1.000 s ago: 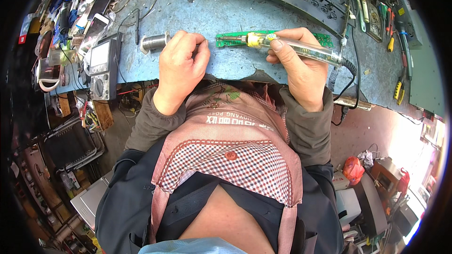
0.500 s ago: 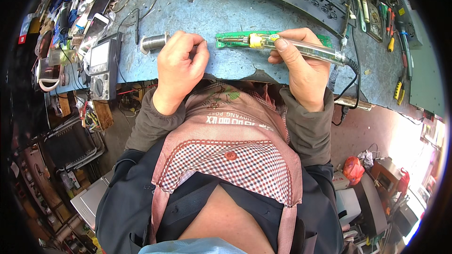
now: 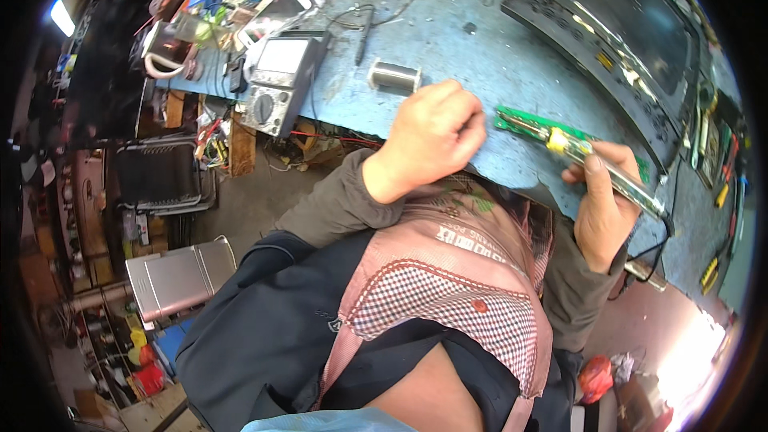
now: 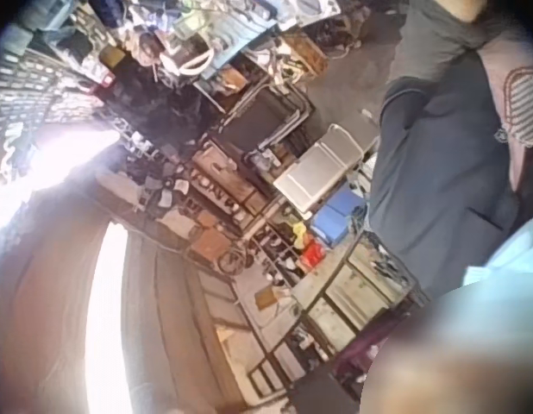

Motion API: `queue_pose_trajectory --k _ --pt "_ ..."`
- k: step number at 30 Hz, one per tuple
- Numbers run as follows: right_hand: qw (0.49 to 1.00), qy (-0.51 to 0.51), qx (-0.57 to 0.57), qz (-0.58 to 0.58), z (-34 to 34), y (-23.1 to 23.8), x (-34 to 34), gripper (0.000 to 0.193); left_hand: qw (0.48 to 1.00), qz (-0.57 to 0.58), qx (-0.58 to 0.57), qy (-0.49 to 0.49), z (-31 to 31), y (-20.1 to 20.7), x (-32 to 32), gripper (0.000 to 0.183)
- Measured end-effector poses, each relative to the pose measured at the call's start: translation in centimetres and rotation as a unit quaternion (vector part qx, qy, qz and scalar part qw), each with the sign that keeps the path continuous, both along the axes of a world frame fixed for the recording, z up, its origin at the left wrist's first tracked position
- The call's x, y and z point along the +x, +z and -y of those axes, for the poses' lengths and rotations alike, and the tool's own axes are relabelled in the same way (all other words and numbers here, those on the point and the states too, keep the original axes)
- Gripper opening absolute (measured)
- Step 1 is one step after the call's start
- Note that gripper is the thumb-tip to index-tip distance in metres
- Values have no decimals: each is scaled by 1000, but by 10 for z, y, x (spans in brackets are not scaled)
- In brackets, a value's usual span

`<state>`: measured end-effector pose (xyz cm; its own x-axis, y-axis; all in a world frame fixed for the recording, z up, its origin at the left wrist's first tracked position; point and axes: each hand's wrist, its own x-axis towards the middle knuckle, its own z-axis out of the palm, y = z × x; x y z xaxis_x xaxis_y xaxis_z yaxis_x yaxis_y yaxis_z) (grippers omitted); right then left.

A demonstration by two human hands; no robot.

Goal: The person solders a green circuit board using a soldering iron and solder wire, then secures the board into a black plastic housing with a screwdriver. The work is performed at a cluttered electronics repair bench.

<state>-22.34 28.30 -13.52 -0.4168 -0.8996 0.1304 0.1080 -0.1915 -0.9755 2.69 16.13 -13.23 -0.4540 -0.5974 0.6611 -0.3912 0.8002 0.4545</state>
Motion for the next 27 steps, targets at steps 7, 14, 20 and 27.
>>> queue_pose_trajectory --k 7,14,20,27 --pt "1000 -3 -6 4 2 2 4 22 1000 3 -6 -2 1 -1 3 14" --pt "1000 -1 8 -7 3 12 10 18 999 36 3 -2 1 -1 1 9" --pt "1000 24 -2 -2 3 10 6 23 999 25 43 1 -1 4 -1 10" --pt "998 24 -42 28 4 9 6 24 998 -18 59 26 -1 4 -1 9"
